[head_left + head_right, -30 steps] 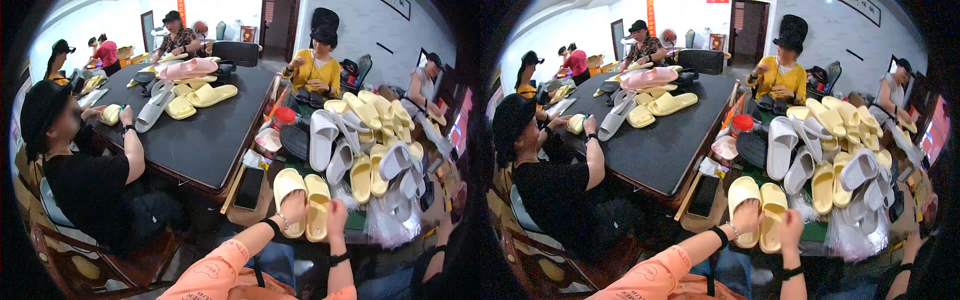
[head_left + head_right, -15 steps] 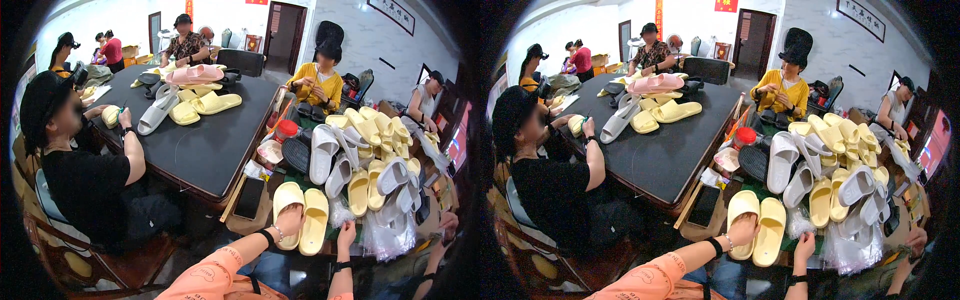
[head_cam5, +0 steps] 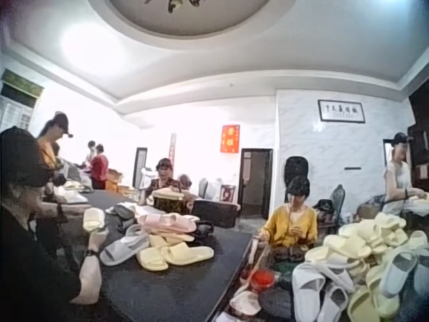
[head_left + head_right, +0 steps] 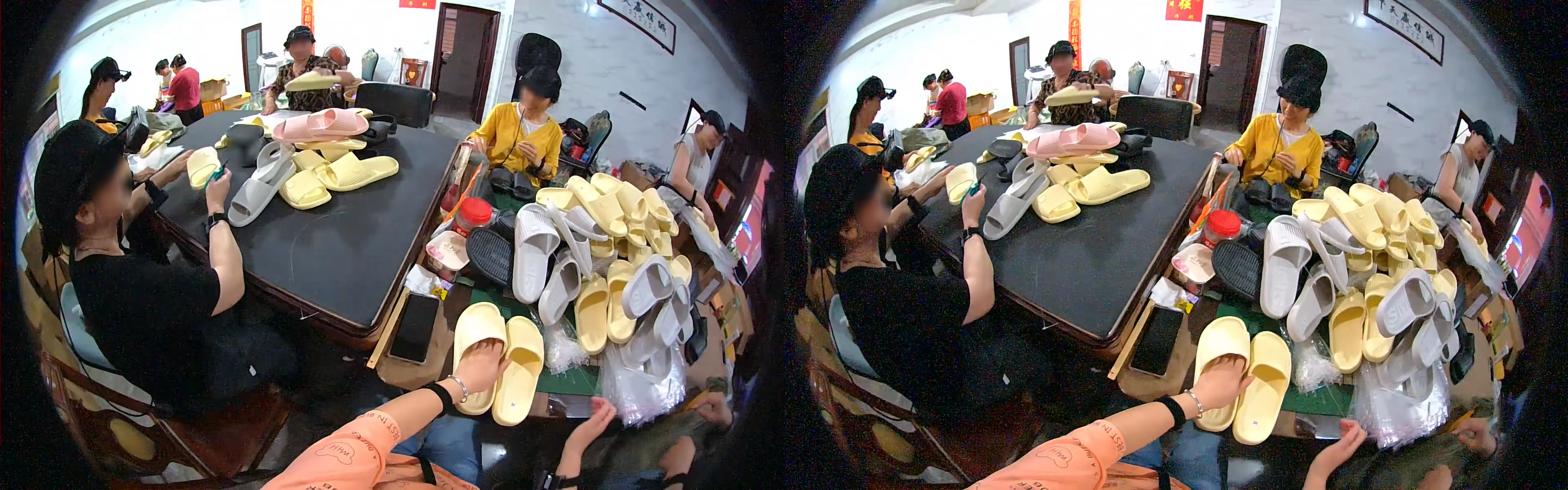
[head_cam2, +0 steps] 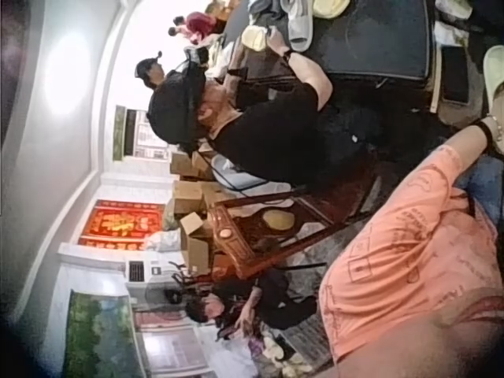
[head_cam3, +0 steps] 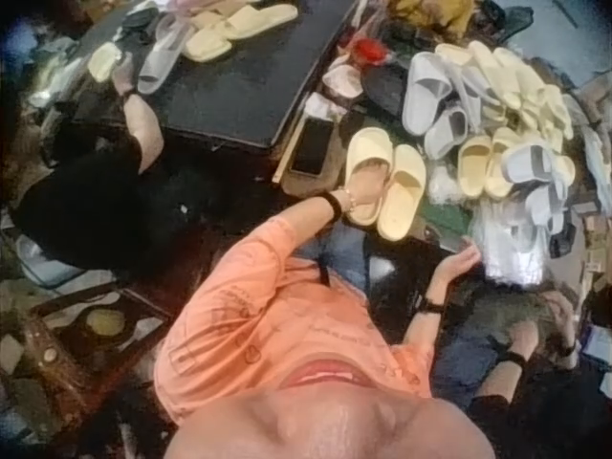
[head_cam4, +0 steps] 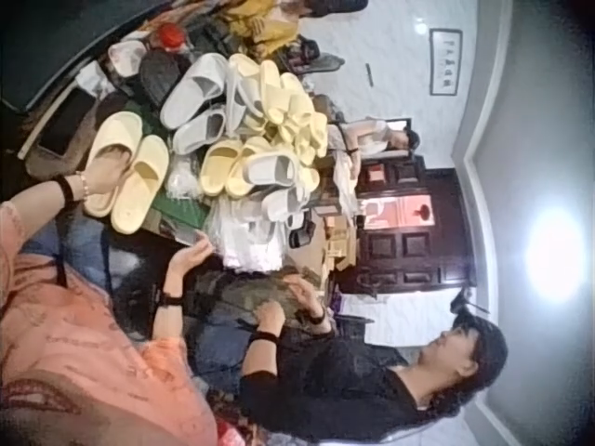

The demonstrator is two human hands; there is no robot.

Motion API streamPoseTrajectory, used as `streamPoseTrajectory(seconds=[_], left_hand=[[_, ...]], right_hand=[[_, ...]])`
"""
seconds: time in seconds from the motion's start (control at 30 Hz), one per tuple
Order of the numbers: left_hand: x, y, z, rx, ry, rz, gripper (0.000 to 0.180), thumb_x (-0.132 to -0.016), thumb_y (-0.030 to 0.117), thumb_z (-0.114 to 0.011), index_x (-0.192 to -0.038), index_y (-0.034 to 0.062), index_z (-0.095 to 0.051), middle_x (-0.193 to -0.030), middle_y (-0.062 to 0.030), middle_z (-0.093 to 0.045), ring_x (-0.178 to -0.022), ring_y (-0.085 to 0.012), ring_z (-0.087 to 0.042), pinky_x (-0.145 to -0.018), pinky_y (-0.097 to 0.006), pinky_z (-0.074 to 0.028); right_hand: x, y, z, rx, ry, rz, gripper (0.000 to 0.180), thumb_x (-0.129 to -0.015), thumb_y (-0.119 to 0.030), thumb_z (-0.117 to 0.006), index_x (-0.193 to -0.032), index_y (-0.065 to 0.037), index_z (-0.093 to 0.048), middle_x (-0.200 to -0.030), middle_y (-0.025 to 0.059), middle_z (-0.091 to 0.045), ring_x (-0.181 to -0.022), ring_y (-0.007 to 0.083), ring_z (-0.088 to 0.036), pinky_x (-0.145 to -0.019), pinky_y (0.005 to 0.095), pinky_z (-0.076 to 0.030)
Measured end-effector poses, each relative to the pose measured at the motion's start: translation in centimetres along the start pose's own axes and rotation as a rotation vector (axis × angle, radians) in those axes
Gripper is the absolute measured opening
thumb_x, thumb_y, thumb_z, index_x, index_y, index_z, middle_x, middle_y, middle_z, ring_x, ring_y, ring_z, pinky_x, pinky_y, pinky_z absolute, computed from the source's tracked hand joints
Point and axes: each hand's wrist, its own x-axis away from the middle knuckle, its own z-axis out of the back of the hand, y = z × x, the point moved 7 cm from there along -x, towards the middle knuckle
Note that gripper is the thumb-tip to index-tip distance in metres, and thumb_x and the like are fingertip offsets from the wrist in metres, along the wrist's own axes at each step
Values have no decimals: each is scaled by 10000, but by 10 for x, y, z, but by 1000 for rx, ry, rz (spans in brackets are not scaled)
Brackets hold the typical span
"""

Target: Trimming and sorting molded sandals and slides in a manufacturing environment.

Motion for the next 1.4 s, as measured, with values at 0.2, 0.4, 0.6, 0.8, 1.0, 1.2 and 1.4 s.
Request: streamPoseTrajectory(seconds=[0.2, 0.4, 0.6, 0.8, 1.0, 1.2, 1.4], left_hand=[[3, 5, 8, 16, 73, -69, 371, -842, 288, -468, -993, -50, -439, -898, -221, -533, -863, -348, -524, -792, -401, -410], [9, 5, 7, 31, 49, -19, 389, -849, 304, -451, -1008, -50, -428, -957, -237, -518, -906, -359, -505, -819, -401, -400], [0, 3, -10, 66, -138, 63, 368, -836, 307, -471, -965, -36, -448, -923, -224, -537, -881, -350, -516, -802, -417, -401], [3, 2, 29, 1, 87, -106, 242, -771, 237, -570, -781, -2, -530, -739, -179, -556, -734, -346, -546, -702, -409, -435], [22, 44, 51, 341, -73, 11, 181, -844, 190, -474, -811, 13, -497, -752, -202, -562, -729, -372, -545, -621, -432, -423], [19, 30, 50, 319, -29, 38, 156, -840, 174, -469, -808, 24, -498, -721, -203, -557, -692, -379, -547, -595, -439, -423], [-35, -17, 71, 135, 276, -134, 113, -797, 132, -488, -791, 42, -557, -767, -168, -553, -759, -337, -533, -678, -419, -417]], right_hand=[[-11, -47, 1, -800, 51, -318, 290, -935, -272, -313, -746, -59, -373, -662, 21, -391, -715, 135, -451, -867, 328, -375], [-13, -160, 46, -591, 37, 265, 284, -918, -213, -341, -682, -105, -224, -624, -13, -184, -567, 98, -192, -570, 275, -243], [32, -210, 9, -315, -268, 407, 300, -883, -317, -385, -746, -50, -367, -599, 38, -337, -578, 128, -349, -601, 260, -305], [50, -136, -114, -18, -740, 20, 99, -875, -92, -434, -906, -5, -467, -752, 175, -525, -685, 279, -542, -627, 330, -421], [68, -112, -131, -55, -753, 17, 116, -859, -105, -473, -881, 9, -474, -774, 194, -556, -726, 338, -557, -630, 343, -432], [79, -102, -138, -50, -902, -100, 132, -861, -105, -469, -882, 16, -518, -767, 114, -586, -687, 165, -555, -644, 283, -438], [112, -89, -148, -473, -1219, -908, 159, -878, -133, -430, -875, -25, -546, -550, -80, -324, -442, 13, -283, -380, 168, -199]])
